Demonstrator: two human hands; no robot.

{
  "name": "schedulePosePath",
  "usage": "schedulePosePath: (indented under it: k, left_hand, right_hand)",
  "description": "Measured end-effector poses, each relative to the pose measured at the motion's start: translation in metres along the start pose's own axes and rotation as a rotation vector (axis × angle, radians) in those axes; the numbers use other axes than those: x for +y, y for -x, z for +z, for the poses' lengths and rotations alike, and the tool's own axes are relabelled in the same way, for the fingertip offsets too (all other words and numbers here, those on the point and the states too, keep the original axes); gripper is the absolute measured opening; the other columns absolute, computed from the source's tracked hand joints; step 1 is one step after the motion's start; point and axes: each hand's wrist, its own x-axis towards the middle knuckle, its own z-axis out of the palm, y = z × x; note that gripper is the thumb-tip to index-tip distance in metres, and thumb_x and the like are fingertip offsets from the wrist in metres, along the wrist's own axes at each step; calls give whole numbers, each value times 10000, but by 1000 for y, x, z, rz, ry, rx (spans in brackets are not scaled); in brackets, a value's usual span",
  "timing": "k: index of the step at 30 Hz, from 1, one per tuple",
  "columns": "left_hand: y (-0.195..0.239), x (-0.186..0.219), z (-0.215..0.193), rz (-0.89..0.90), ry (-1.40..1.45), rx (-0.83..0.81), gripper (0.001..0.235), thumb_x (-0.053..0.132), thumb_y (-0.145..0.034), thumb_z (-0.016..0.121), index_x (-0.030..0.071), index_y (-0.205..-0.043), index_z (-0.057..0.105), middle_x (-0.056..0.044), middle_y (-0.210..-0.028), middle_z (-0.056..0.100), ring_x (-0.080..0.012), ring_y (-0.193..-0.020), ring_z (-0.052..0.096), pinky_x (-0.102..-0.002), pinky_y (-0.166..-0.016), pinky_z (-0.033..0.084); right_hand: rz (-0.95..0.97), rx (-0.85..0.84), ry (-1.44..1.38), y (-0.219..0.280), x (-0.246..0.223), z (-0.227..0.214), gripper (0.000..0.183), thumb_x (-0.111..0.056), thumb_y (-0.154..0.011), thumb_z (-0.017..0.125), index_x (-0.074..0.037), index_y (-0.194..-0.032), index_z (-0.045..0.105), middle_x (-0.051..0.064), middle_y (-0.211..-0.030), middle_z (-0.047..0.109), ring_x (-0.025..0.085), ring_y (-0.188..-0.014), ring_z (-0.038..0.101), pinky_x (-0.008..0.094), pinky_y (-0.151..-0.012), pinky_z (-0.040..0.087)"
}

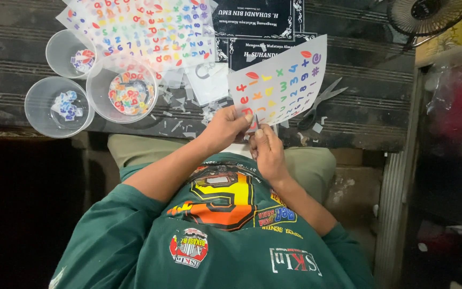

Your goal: Cutting out individual letters from a printed sheet using scissors at a workstation.

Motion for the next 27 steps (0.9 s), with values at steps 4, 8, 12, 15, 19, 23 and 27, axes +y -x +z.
schedulePosePath:
  k: [4,8,12,15,19,23,27]
  left_hand:
    - [6,12,3,6,7,-4,209,212,-976,645,61,-832,635,-39,-597,566,-104,-538,580,-235,-500,504]
    - [7,19,6,20,-46,-11,226,228,-980,651,65,-824,646,-40,-588,581,-109,-524,574,-250,-489,502]
    - [5,13,5,26,-70,-13,228,227,-983,643,73,-815,645,-37,-580,575,-111,-514,574,-255,-488,501]
    - [18,40,13,55,-77,-22,216,208,-980,627,74,-811,628,-30,-597,578,-118,-532,573,-260,-508,504]
    - [9,16,5,50,-101,-21,223,200,-977,633,79,-791,622,-39,-588,585,-125,-528,579,-263,-509,506]
    - [4,7,1,50,-123,-28,246,222,-979,640,87,-774,619,-39,-567,580,-131,-502,584,-270,-496,505]
    - [5,9,5,28,-138,-20,274,265,-987,636,82,-783,624,-50,-587,592,-140,-537,596,-284,-525,537]
  right_hand:
    - [19,8,-26,0,8,0,443,-309,-1142,357,-110,-782,524,13,-510,474,119,-435,460,271,-472,416]
    - [12,14,-23,0,7,0,456,-305,-1142,361,-104,-765,522,33,-492,484,133,-416,470,276,-458,421]
    - [22,19,-26,0,7,-1,465,-310,-1141,370,-99,-756,522,43,-485,491,136,-414,469,274,-452,423]
    - [8,20,-34,1,15,-2,472,-309,-1149,363,-96,-767,541,55,-476,487,132,-402,459,281,-443,421]
    - [14,22,-6,2,11,-1,470,-327,-1143,364,-99,-770,538,34,-477,487,124,-406,455,284,-439,417]
    - [23,21,-3,2,3,-1,460,-322,-1141,367,-101,-772,529,24,-483,482,124,-412,456,283,-446,414]
    - [52,25,6,2,2,-1,465,-342,-1136,377,-104,-766,530,28,-473,477,130,-407,450,283,-454,411]
